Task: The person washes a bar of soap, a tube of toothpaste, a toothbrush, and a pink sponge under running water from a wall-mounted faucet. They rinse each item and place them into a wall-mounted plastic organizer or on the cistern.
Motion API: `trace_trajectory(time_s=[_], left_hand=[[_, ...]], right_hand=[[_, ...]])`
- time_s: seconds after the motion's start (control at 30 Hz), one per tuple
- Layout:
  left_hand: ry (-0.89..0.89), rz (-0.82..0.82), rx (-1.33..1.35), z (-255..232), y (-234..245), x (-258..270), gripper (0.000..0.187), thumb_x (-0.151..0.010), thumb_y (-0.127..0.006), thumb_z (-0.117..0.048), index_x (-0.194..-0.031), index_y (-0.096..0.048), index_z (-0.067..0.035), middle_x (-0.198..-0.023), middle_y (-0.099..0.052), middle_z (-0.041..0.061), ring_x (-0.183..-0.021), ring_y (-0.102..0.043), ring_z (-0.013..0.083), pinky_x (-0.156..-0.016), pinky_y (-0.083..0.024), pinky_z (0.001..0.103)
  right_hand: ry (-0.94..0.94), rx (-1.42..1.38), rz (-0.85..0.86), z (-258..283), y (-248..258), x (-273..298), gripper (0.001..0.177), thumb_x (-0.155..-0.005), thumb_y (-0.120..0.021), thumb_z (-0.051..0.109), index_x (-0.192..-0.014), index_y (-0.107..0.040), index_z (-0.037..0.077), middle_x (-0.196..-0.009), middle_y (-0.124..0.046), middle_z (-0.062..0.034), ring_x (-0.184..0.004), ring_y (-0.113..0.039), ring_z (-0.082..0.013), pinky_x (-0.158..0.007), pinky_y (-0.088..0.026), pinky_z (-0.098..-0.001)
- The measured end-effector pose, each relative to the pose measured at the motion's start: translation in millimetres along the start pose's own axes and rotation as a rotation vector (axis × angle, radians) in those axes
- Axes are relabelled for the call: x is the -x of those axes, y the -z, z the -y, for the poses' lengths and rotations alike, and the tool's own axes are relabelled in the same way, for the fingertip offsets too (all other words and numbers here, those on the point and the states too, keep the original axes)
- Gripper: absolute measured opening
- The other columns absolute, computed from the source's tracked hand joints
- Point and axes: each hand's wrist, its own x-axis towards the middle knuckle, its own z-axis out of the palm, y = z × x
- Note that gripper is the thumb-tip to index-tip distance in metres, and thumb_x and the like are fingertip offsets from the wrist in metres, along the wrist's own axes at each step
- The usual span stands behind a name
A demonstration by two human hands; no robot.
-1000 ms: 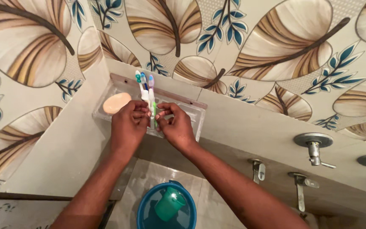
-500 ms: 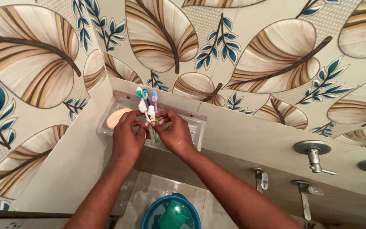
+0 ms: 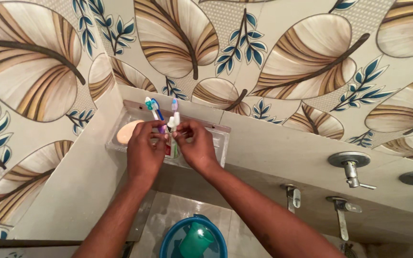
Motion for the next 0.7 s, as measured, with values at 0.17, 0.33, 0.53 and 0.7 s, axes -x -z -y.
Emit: trace_trajectory(time_s=[0.17,0.33,0.53,0.7], left_hand=[[0.016,0.055,-0.019,2,-6,-3,0.044,-0.083,-0.077,-0.005,-0.125,-0.065,-0.007,-0.112,-0.071,0.008,-0.083,-0.076,0.0198,-0.073,-0.057,0.035],[0.003,0.114,0.019,19,-14,-5,0.051,-0.079,-0.083,-0.009,-0.127,-0.066,-0.009,-0.103,-0.067,0.009,-0.076,-0.071,0.0190,-0.070,-0.057,0.034],[-0.028,-0.042,0.005,35,-14,7,0.037,-0.078,-0.085,-0.008,-0.112,-0.071,-0.006,-0.104,-0.063,0.012,-0.088,-0.067,0.0217,-0.071,-0.058,0.035],[0.076,-0.048,0.172,48,-11,6,0.037,-0.086,-0.077,-0.012,-0.115,-0.057,0.001,-0.112,-0.065,0.012,-0.103,-0.069,0.0216,-0.071,-0.064,0.034]], right_hand=[[-0.043,-0.131,-0.067,-12,4,-1,0.019,-0.090,-0.074,0.012,-0.101,-0.063,0.002,-0.092,-0.074,-0.0057,-0.082,-0.071,-0.0137,-0.077,-0.058,-0.0293],[-0.099,-0.075,-0.040,-10,10,-1,0.024,-0.090,-0.072,0.013,-0.111,-0.068,0.003,-0.091,-0.075,-0.0049,-0.080,-0.070,-0.0122,-0.075,-0.058,-0.0289],[-0.138,-0.085,0.006,-5,15,-1,0.016,-0.093,-0.071,0.014,-0.104,-0.072,0.003,-0.088,-0.076,-0.0055,-0.078,-0.071,-0.0121,-0.074,-0.058,-0.0289],[-0.145,-0.102,0.039,-5,12,-4,0.016,-0.094,-0.069,0.013,-0.105,-0.072,0.002,-0.092,-0.078,-0.0063,-0.084,-0.074,-0.0114,-0.077,-0.058,-0.0281]])
